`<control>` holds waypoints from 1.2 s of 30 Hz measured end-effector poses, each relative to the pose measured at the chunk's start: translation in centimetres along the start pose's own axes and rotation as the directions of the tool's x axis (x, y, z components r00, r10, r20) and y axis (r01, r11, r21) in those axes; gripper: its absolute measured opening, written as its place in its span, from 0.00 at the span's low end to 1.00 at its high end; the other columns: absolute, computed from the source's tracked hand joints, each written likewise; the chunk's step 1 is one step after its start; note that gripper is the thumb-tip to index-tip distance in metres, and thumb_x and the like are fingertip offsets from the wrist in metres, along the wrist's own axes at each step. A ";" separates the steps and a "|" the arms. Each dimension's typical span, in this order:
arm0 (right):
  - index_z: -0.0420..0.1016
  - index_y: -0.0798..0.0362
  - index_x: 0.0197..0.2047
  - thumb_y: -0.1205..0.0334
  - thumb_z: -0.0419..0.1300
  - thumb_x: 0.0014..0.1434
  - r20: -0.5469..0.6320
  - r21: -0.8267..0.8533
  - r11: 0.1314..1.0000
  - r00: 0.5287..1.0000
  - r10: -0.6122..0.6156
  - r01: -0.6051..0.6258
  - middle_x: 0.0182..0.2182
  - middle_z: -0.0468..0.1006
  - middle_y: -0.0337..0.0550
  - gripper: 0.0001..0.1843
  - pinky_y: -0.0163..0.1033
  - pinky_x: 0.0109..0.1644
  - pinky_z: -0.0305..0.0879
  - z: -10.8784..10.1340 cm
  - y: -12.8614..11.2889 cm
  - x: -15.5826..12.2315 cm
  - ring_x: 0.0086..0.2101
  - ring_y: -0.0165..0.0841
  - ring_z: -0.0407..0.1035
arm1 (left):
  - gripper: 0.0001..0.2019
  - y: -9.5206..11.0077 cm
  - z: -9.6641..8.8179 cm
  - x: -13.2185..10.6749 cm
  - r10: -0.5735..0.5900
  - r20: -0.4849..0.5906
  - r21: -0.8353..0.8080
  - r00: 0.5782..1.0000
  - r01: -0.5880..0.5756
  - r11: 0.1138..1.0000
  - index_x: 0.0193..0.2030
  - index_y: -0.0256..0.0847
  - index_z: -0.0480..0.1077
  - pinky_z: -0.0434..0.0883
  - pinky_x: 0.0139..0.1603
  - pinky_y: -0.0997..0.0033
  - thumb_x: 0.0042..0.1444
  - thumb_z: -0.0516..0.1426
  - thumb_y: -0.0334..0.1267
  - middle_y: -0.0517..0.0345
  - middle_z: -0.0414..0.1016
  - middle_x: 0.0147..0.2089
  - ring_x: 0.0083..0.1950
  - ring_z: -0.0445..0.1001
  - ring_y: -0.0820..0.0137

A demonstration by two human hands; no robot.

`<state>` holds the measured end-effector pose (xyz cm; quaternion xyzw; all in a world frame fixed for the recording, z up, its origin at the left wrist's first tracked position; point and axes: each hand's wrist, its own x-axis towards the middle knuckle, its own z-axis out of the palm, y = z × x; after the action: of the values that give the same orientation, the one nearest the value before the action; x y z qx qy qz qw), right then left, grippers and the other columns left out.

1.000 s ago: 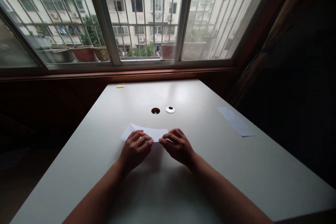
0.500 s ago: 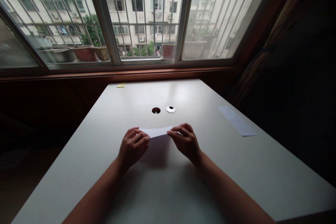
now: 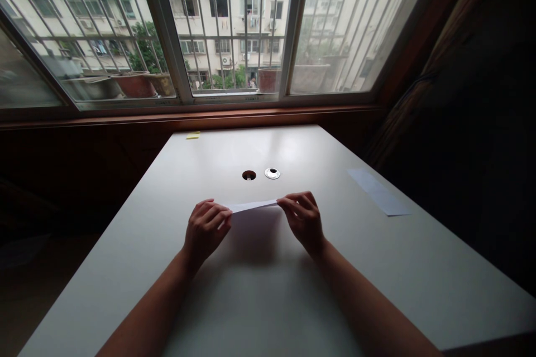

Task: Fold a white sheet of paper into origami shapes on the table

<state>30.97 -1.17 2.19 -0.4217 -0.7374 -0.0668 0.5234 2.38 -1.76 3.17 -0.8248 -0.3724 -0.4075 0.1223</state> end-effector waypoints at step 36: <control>0.70 0.49 0.40 0.69 0.57 0.64 -0.125 0.151 0.972 0.972 0.199 -0.179 0.37 0.69 0.43 0.05 0.45 0.46 0.67 -0.5 -0.2 0.3 0.40 0.36 0.67 | 0.08 -1.3 -0.1 -0.4 -0.348 -0.172 -0.195 0.922 0.315 0.929 0.47 0.43 0.72 0.70 0.53 0.57 0.61 0.59 0.35 0.54 0.73 0.46 0.50 0.72 0.63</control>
<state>31.19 -1.38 2.73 -0.4470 -0.6582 0.0058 0.6057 1.25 -1.18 2.77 -0.7109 -0.4577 -0.5336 0.0206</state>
